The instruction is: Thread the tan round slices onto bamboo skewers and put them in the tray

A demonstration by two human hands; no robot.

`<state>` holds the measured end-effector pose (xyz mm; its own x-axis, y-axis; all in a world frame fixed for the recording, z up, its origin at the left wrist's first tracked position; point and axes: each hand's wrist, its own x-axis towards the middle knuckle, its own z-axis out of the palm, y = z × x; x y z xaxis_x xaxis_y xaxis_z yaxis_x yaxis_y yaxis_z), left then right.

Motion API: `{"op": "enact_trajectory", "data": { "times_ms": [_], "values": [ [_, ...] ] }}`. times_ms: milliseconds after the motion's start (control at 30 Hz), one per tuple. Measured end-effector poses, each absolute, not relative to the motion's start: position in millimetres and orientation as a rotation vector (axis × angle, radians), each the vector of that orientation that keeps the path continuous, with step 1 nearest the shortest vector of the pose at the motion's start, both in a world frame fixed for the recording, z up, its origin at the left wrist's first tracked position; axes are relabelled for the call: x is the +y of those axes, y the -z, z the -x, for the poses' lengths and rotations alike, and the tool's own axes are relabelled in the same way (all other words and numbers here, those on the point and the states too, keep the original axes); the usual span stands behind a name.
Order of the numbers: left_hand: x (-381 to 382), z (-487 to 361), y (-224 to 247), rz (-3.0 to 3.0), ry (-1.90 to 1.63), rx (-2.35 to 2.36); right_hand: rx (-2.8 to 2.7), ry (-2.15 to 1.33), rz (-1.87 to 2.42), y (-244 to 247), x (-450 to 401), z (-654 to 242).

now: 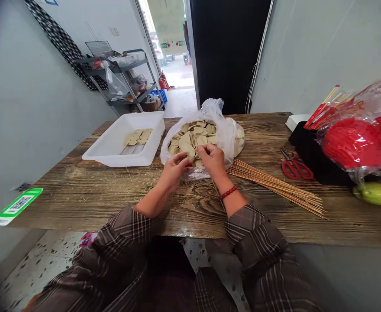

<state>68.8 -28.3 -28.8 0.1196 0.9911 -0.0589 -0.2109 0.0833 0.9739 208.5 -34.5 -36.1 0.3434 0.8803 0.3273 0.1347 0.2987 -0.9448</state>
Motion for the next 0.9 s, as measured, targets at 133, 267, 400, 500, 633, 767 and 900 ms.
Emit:
{"op": "enact_trajectory", "data": {
  "times_ms": [133,267,400,500,633,767,900],
  "values": [
    [-25,-69,19,-0.918,-1.138,0.937,-1.116,-0.668,1.187,38,-32,-208],
    [-20,-69,14,-0.836,-1.186,0.915,-1.098,-0.683,1.208,39,-31,-208],
    [-15,-74,14,-0.749,-1.235,0.934,-1.090,-0.705,1.200,39,-31,-207],
    [-12,-79,15,-0.696,-1.233,0.958,-1.091,-0.722,1.187,39,-32,-206],
    [-9,-85,18,-0.689,-1.261,1.024,-1.100,-0.722,1.187,39,-32,-206],
    [-6,-91,23,-0.693,-1.313,1.108,-1.120,-0.697,1.205,40,-32,-206],
    [-3,-94,26,-0.661,-1.336,1.169,-1.125,-0.694,1.207,40,-34,-205]
  ]
}}
